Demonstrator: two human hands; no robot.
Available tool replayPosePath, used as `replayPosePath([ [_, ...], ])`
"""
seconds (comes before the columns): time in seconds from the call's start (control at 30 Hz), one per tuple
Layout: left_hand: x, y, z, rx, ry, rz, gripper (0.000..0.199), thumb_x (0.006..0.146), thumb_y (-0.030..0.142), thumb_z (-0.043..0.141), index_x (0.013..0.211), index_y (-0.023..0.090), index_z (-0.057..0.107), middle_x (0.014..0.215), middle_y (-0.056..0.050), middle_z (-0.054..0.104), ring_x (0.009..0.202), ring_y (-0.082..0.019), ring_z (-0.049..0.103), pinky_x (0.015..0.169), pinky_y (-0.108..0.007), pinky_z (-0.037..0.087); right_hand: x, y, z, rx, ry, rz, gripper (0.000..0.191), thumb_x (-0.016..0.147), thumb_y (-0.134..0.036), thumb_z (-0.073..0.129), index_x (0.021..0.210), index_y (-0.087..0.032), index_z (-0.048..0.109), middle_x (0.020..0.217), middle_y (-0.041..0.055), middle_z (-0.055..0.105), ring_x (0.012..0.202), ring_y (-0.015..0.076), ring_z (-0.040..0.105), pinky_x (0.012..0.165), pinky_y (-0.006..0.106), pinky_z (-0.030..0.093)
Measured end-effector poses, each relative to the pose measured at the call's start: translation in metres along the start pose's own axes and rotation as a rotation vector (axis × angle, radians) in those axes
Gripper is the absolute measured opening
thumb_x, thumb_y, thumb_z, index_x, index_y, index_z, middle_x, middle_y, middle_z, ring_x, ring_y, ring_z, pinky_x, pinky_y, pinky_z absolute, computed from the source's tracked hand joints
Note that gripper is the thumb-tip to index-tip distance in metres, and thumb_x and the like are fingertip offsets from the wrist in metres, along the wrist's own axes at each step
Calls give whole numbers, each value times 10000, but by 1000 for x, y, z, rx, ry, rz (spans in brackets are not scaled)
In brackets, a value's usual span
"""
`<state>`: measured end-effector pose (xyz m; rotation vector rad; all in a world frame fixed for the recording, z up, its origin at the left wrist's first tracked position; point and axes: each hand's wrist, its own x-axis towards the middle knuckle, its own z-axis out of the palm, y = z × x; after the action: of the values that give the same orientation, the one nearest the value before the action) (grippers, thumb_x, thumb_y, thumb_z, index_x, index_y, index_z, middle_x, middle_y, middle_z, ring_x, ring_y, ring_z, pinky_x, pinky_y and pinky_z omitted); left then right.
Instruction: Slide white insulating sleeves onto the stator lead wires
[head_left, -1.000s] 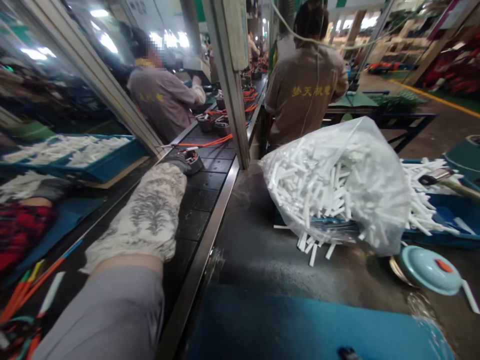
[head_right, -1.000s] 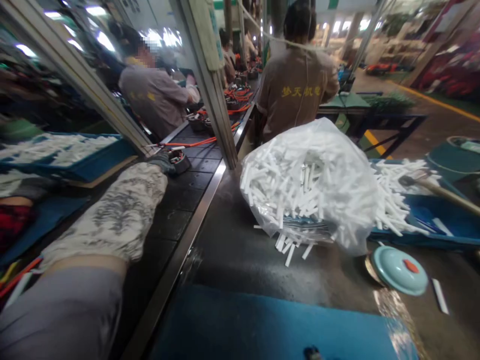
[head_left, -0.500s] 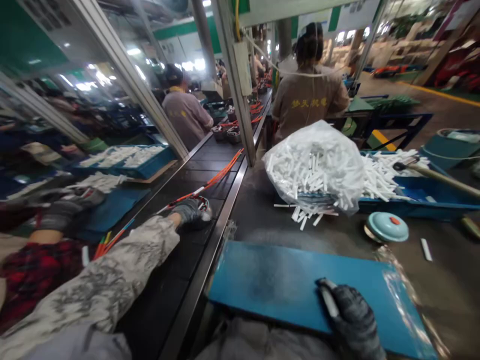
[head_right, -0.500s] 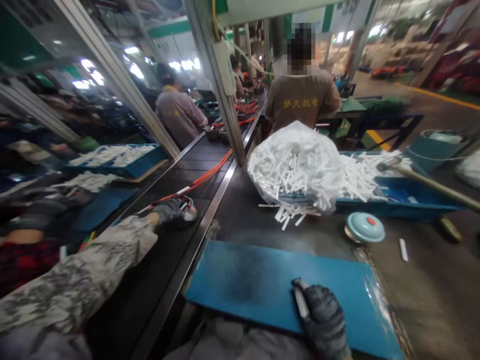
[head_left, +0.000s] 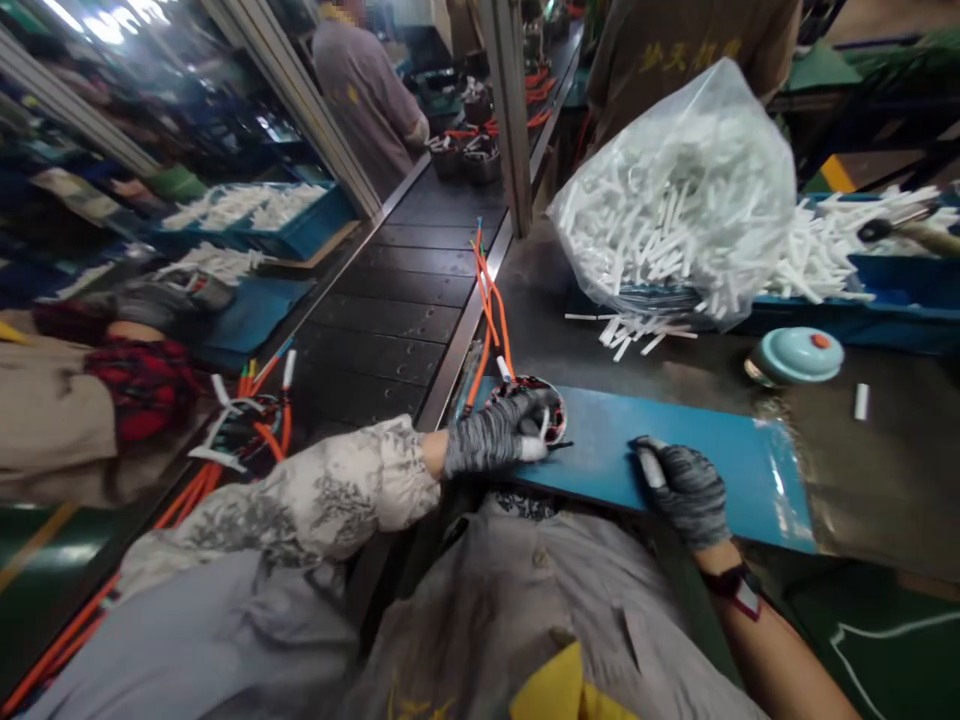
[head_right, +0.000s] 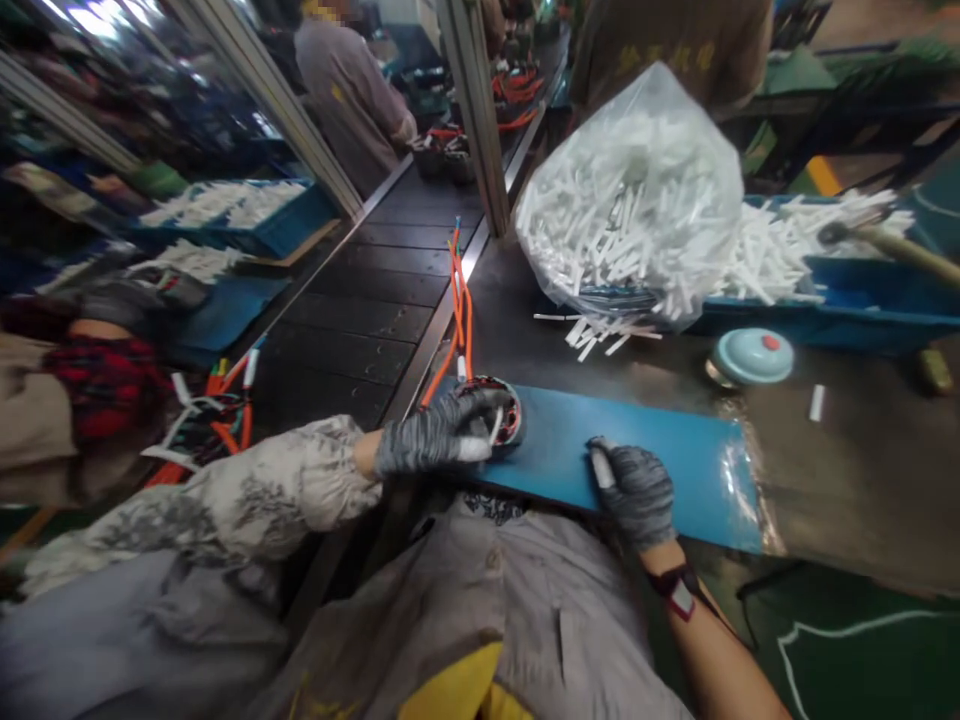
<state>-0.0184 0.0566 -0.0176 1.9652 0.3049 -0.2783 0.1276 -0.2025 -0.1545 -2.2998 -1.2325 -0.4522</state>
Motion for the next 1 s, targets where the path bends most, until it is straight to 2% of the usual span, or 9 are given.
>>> replayPosePath([
  [0.1, -16, 14, -6, 95, -300, 338, 485, 851, 251, 596, 1332, 199, 552, 1347, -101, 585, 1251, -239, 543, 1048, -357, 448, 0, 0, -4, 87, -59, 64, 378, 981, -418, 460, 967, -171, 745, 814, 88, 734, 710, 215, 658, 690, 333, 480],
  [0.17, -22, 18, -18, 162, -343, 478, 325, 913, 234, 535, 1221, 206, 635, 1320, -83, 618, 1253, -215, 553, 1070, -336, 438, 2, -2, -9, 213, -76, 133, 341, 970, -419, 488, 1012, -183, 730, 895, 82, 744, 795, 218, 683, 755, 338, 509],
  [0.27, -12, 9, -36, 245, 7, 421, 297, 947, 282, 525, 1208, 192, 635, 1185, -66, 692, 1105, -186, 635, 1004, -333, 494, 13, -11, -21, 401, 10, 250, 263, 950, -378, 543, 1070, -205, 699, 991, 67, 738, 897, 205, 687, 839, 338, 525],
  [0.33, 8, -6, -44, 348, 282, 377, 410, 921, 357, 571, 1290, 179, 580, 1261, -86, 652, 1167, -217, 597, 1049, -391, 460, 25, -20, -30, 476, 97, 269, 226, 944, -341, 558, 1079, -217, 689, 1007, 63, 728, 917, 200, 679, 861, 344, 526],
  [0.37, 19, -16, -46, 407, 333, 399, 470, 896, 394, 598, 1308, 170, 565, 1300, -100, 626, 1209, -236, 570, 1075, -412, 436, 32, -25, -34, 494, 118, 244, 215, 939, -329, 565, 1078, -221, 689, 1013, 65, 722, 925, 200, 675, 868, 349, 525],
  [0.43, 41, -36, -47, 495, 286, 457, 525, 869, 447, 616, 1299, 150, 572, 1335, -129, 593, 1241, -257, 550, 1087, -423, 419, 45, -33, -40, 490, 92, 158, 205, 930, -323, 581, 1072, -232, 697, 1023, 65, 714, 936, 203, 667, 869, 356, 524],
  [0.57, 59, -62, -48, 556, 127, 464, 383, 918, 469, 538, 1117, 173, 677, 1056, -89, 697, 1017, -215, 647, 955, -375, 496, 70, -32, -39, 531, -79, 82, 246, 939, -359, 570, 1125, -255, 692, 1074, 57, 708, 982, 209, 661, 898, 369, 524],
  [0.8, 31, -40, -42, 596, 439, 437, 377, 954, 480, 493, 1076, 184, 693, 969, -58, 680, 946, -191, 643, 906, -338, 515, 132, -22, -11, 948, -539, -163, 561, 875, -460, 646, 1395, -286, 525, 1390, 33, 579, 1270, 250, 540, 1094, 427, 419],
  [1.0, 22, -29, -35, 603, 430, 383, 332, 1001, 345, 438, 1176, 154, 646, 1116, -78, 701, 1058, -184, 646, 985, -331, 500, 159, -35, 11, 1213, -711, -79, 509, 887, -486, 605, 1332, -239, 597, 1247, 51, 679, 1098, 229, 646, 969, 395, 512],
])
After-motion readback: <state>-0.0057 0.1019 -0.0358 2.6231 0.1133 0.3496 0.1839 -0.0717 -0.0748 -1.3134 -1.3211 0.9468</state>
